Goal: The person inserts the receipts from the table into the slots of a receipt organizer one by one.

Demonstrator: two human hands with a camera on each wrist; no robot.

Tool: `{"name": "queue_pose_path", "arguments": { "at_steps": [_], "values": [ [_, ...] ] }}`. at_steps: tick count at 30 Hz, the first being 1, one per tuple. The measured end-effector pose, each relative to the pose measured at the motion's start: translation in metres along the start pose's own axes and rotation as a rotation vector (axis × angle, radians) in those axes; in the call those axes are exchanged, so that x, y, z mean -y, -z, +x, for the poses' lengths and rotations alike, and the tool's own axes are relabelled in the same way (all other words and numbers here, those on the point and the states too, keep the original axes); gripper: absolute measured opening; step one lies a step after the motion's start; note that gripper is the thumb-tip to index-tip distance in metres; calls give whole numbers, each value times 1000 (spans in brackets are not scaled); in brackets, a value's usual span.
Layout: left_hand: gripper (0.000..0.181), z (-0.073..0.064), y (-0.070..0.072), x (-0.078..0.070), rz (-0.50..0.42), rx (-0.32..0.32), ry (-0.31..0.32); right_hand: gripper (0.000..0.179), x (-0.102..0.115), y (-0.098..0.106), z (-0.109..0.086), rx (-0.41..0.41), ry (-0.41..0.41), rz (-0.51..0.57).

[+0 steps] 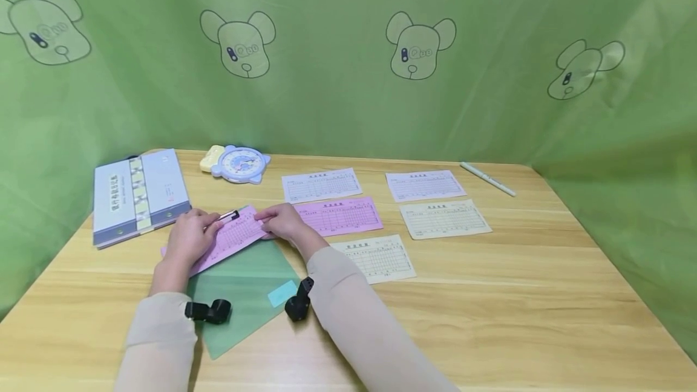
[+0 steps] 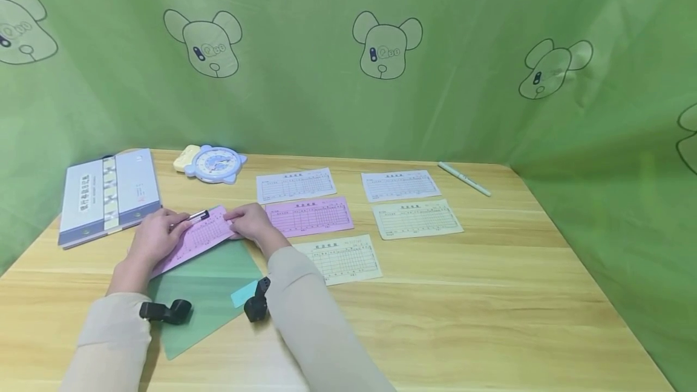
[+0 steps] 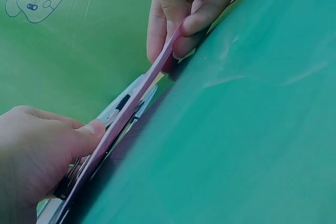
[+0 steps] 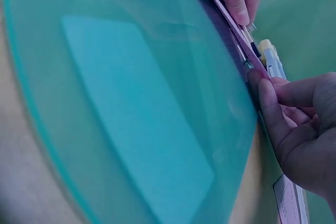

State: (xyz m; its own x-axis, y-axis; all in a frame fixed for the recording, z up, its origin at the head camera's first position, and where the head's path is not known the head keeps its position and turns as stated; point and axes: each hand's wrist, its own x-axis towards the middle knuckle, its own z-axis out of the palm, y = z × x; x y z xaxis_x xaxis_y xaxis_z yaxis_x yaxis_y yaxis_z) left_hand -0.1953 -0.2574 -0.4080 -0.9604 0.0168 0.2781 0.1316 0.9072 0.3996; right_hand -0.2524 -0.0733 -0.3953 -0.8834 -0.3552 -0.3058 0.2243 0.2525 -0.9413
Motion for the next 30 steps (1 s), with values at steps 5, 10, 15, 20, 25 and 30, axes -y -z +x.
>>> {"name": "queue_pose_path", "arguments": {
  "at_steps": [5, 10, 15, 20, 25, 30],
  "values": [
    [28, 0, -1, 0, 4, -1, -2, 34, 2, -1, 0, -5, 20, -9],
    [29, 1, -1, -1, 0, 2, -6, 34, 2, -2, 0, -9, 32, -28],
    [30, 1, -2, -2, 7, 5, -7, 34, 1, -1, 0, -22, 33, -32],
    [32, 0, -1, -4, 5, 15, 6, 33, 0, 2, -2, 6, 18, 0],
    [33, -1, 0, -5, -12, 25, 27, 36, 2, 9, -9, 56, 24, 14],
    [34, -2, 2, -3, -28, 32, 52, 37, 1, 20, -17, 94, 35, 27]
  ]
}}
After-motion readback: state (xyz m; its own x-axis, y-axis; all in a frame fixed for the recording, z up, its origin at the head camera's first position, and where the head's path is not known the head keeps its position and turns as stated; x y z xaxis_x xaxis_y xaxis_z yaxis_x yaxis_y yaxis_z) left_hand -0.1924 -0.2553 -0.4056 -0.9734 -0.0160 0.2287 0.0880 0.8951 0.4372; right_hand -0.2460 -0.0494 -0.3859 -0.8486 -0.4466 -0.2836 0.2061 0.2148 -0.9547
